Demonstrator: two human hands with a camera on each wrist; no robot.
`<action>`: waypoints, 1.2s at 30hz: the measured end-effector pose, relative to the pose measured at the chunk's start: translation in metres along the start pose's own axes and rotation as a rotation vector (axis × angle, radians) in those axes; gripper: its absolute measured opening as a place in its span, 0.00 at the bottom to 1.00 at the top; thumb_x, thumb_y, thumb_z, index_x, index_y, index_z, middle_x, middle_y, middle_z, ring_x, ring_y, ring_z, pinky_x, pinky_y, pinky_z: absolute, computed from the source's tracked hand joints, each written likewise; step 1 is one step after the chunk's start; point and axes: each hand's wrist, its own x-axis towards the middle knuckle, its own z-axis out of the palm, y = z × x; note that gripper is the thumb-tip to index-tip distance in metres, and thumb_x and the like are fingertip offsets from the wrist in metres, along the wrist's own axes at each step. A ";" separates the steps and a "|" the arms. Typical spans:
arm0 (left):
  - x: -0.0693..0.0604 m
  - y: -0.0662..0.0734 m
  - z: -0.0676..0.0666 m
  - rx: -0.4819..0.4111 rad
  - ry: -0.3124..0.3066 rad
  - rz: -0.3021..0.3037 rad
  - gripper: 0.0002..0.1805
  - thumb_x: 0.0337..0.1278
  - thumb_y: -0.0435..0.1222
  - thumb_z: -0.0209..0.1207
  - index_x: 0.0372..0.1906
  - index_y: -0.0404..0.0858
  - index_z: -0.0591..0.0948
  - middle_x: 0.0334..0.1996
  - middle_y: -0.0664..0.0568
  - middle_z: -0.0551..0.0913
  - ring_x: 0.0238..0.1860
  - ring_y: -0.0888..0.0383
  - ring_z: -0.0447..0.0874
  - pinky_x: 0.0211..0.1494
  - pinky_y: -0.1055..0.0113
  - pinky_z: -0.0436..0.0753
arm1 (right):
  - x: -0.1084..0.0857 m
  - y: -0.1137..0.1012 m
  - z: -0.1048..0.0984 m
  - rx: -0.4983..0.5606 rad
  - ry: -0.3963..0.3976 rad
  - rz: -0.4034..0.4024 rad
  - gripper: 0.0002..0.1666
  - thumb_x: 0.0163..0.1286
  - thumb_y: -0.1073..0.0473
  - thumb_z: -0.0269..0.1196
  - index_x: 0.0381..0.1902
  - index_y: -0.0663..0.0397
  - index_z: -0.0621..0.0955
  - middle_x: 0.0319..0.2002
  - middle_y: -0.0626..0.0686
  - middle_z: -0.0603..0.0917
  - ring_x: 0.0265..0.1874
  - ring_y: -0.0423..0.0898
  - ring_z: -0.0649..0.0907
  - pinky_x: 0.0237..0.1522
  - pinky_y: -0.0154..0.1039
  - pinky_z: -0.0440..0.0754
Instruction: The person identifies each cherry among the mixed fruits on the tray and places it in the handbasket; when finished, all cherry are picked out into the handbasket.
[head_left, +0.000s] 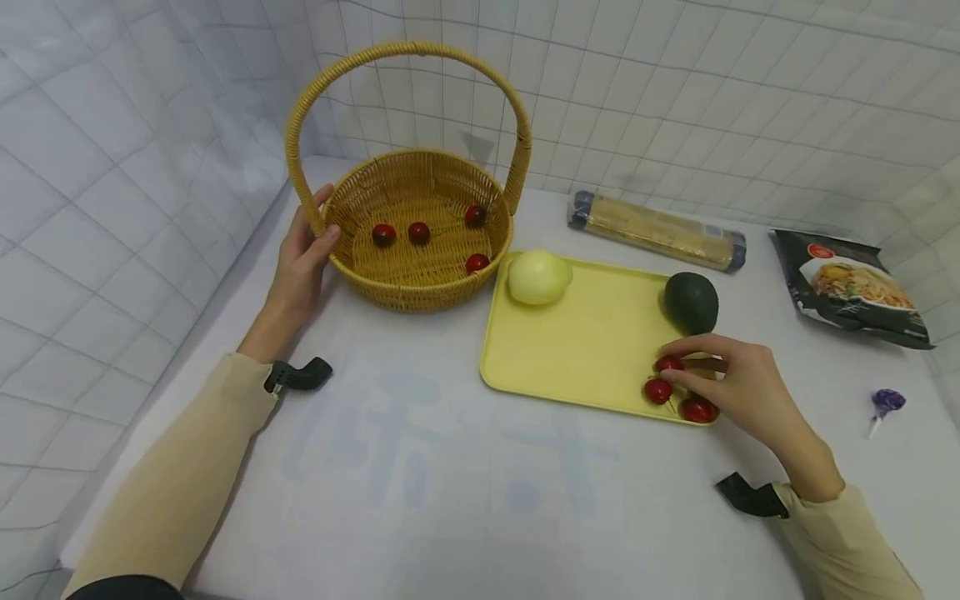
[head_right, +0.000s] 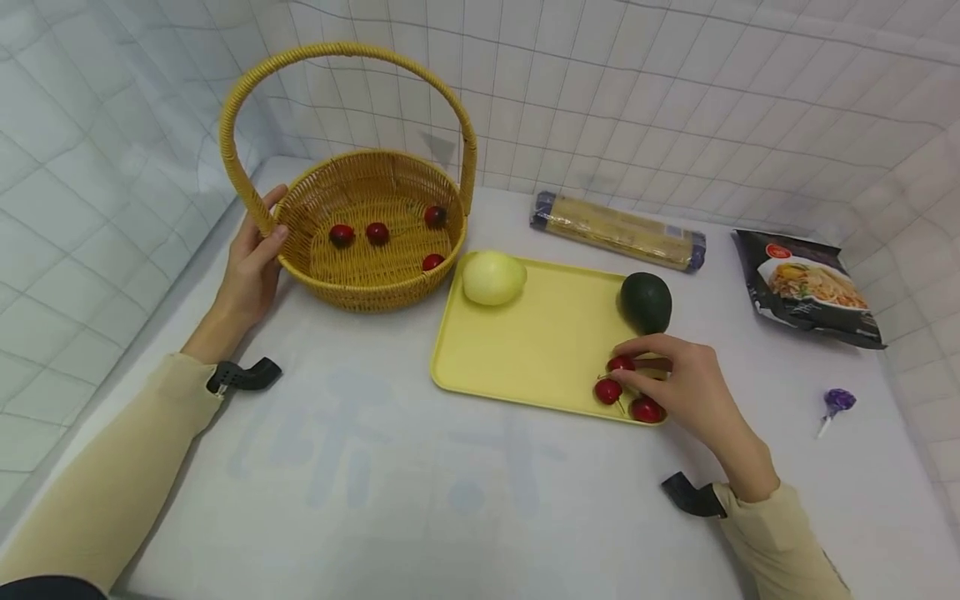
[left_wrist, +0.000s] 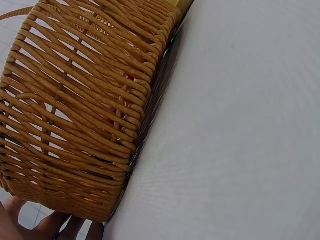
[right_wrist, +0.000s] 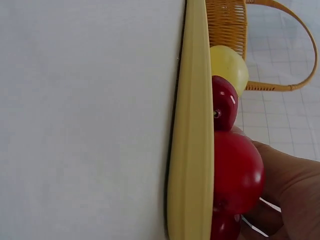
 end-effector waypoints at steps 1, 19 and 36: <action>0.001 -0.001 0.001 -0.001 -0.006 0.000 0.34 0.76 0.37 0.56 0.82 0.48 0.64 0.81 0.48 0.60 0.79 0.50 0.58 0.78 0.63 0.59 | 0.000 0.000 0.001 -0.003 0.004 0.006 0.20 0.59 0.63 0.80 0.49 0.45 0.90 0.44 0.49 0.92 0.40 0.29 0.89 0.42 0.19 0.80; 0.000 -0.006 0.000 -0.047 0.001 0.027 0.33 0.75 0.33 0.56 0.81 0.45 0.66 0.77 0.46 0.64 0.71 0.51 0.61 0.69 0.66 0.64 | -0.001 0.004 0.006 -0.019 0.071 -0.076 0.27 0.53 0.68 0.82 0.52 0.47 0.90 0.46 0.46 0.92 0.42 0.29 0.88 0.44 0.19 0.80; 0.003 -0.002 -0.001 -0.036 -0.010 0.023 0.34 0.76 0.31 0.53 0.83 0.45 0.64 0.73 0.43 0.65 0.65 0.51 0.64 0.66 0.63 0.64 | 0.002 0.008 0.004 -0.100 0.033 -0.132 0.34 0.51 0.69 0.82 0.57 0.47 0.88 0.50 0.45 0.91 0.44 0.38 0.88 0.48 0.17 0.76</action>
